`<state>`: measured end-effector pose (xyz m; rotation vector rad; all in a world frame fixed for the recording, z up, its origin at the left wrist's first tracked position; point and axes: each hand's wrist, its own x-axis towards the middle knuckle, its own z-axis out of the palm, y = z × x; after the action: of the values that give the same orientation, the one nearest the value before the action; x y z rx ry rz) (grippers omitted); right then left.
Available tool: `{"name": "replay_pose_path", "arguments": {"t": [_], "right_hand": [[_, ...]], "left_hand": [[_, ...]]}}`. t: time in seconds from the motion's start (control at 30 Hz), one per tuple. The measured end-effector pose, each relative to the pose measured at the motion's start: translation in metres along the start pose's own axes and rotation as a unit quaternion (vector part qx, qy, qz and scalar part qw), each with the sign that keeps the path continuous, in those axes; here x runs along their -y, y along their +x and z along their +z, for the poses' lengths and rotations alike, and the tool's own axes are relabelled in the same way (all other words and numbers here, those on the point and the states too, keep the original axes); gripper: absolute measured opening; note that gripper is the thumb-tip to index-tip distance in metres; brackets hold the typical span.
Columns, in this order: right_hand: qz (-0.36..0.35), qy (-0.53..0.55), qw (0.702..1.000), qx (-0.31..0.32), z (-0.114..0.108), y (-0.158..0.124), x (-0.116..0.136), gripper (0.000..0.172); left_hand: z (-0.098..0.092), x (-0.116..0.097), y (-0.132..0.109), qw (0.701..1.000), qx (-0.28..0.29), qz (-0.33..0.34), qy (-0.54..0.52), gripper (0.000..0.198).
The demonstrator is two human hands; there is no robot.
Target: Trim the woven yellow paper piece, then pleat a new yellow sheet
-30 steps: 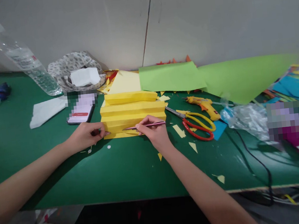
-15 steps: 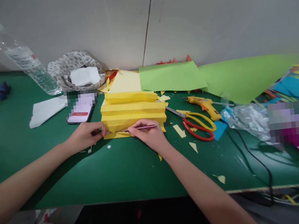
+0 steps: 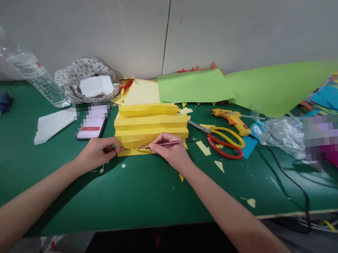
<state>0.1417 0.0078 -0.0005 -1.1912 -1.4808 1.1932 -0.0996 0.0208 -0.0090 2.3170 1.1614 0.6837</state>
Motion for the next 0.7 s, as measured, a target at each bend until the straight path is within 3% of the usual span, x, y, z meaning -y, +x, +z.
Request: {"name": "replay_pose_path", "arguments": {"t": [0.7], "right_hand": [[0.008,0.006,1.000,-0.023,-0.0010,-0.0011,-0.0007,0.011]], "left_hand": [[-0.0015,-0.0013,0.0001,1.000,-0.001,0.003,-0.005,0.015]]}}
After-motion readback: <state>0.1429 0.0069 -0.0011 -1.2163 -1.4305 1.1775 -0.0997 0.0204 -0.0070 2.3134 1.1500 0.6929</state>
